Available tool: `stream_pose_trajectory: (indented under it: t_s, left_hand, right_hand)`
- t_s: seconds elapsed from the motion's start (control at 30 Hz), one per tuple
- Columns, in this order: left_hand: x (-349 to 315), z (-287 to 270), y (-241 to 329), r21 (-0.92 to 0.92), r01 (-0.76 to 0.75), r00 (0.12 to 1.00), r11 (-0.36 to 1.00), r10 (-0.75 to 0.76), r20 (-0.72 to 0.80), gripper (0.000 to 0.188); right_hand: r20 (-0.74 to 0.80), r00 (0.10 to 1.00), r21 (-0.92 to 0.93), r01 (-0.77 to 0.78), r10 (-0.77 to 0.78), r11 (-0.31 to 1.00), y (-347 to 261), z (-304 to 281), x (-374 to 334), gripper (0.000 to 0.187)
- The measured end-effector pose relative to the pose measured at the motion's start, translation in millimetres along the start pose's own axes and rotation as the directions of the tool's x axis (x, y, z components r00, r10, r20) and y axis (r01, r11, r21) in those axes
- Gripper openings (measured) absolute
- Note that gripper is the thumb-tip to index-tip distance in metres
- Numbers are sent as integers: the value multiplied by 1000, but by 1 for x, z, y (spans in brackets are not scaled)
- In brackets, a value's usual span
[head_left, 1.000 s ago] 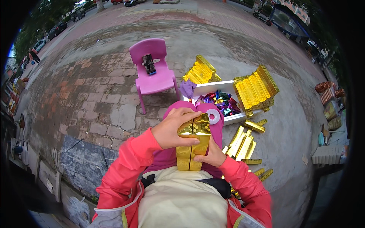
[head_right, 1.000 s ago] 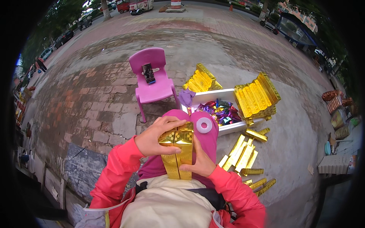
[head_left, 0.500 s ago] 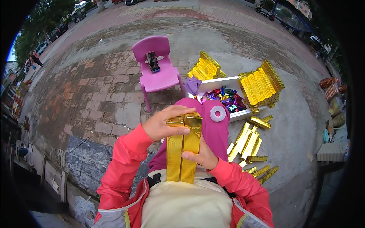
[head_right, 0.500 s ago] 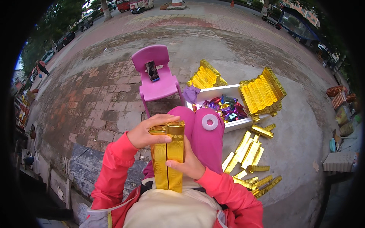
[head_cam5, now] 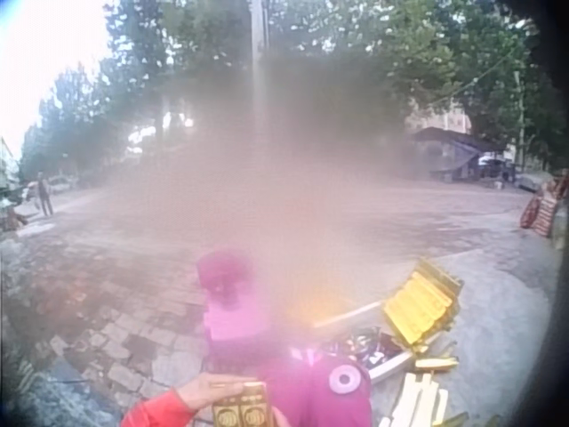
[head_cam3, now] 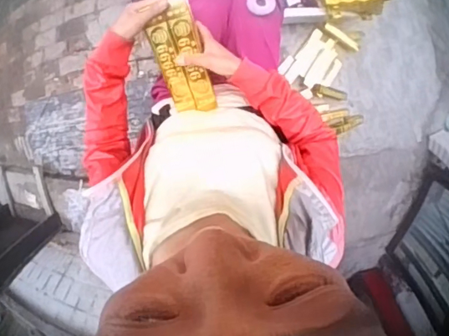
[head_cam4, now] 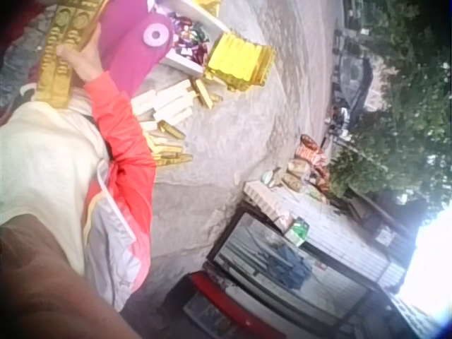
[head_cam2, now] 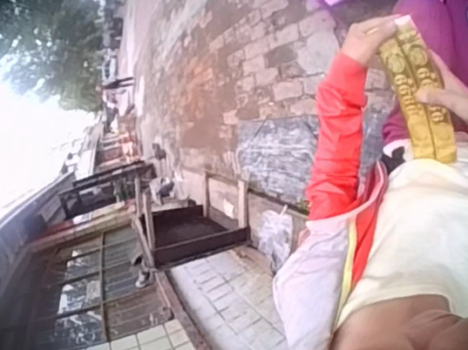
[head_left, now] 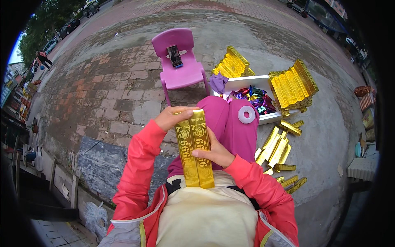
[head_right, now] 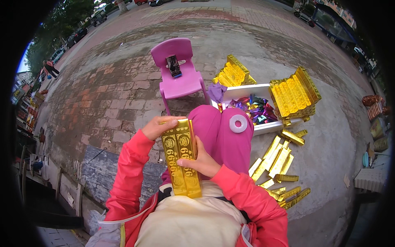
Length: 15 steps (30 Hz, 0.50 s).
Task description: The person sits on the ground and repeatedly tapes gold-colored paper bars together using clear adhesive tape. They pick up bars, align them, apply tape to the seam, and set the joined bars aside. The process is repeated for multiple bars throughout the clip.
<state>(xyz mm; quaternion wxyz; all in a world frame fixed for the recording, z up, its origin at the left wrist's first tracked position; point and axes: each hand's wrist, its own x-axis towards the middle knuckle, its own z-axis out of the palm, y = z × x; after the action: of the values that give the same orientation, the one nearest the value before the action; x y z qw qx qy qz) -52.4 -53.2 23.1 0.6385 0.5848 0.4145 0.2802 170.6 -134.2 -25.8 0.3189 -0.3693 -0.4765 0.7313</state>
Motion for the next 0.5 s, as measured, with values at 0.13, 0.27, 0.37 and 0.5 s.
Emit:
stream_pose_trajectory:
  t_s: [0.13, 0.27, 0.37, 0.5]
  left_hand:
    - [-7, -3, -2, -19, 17, 1000, 1000, -18, -16, 46]
    - [-15, 0, -1, -87, -14, 999, 996, 11, -39, 46]
    - [-13, 1, 7, -90, -66, 997, 994, 61, -53, 46]
    - [7, 1, 24, -35, -101, 992, 994, 98, -78, 46]
  right_hand:
    - [38, 997, 41, 69, -70, 997, 10, 6, -5, 123]
    - [28, 996, 5, 84, -85, 996, 11, 7, -3, 122]
    - [48, 988, -35, 151, -149, 988, 2, 4, 4, 121]
    - [39, 977, -39, 210, -209, 977, -15, -8, 8, 112]
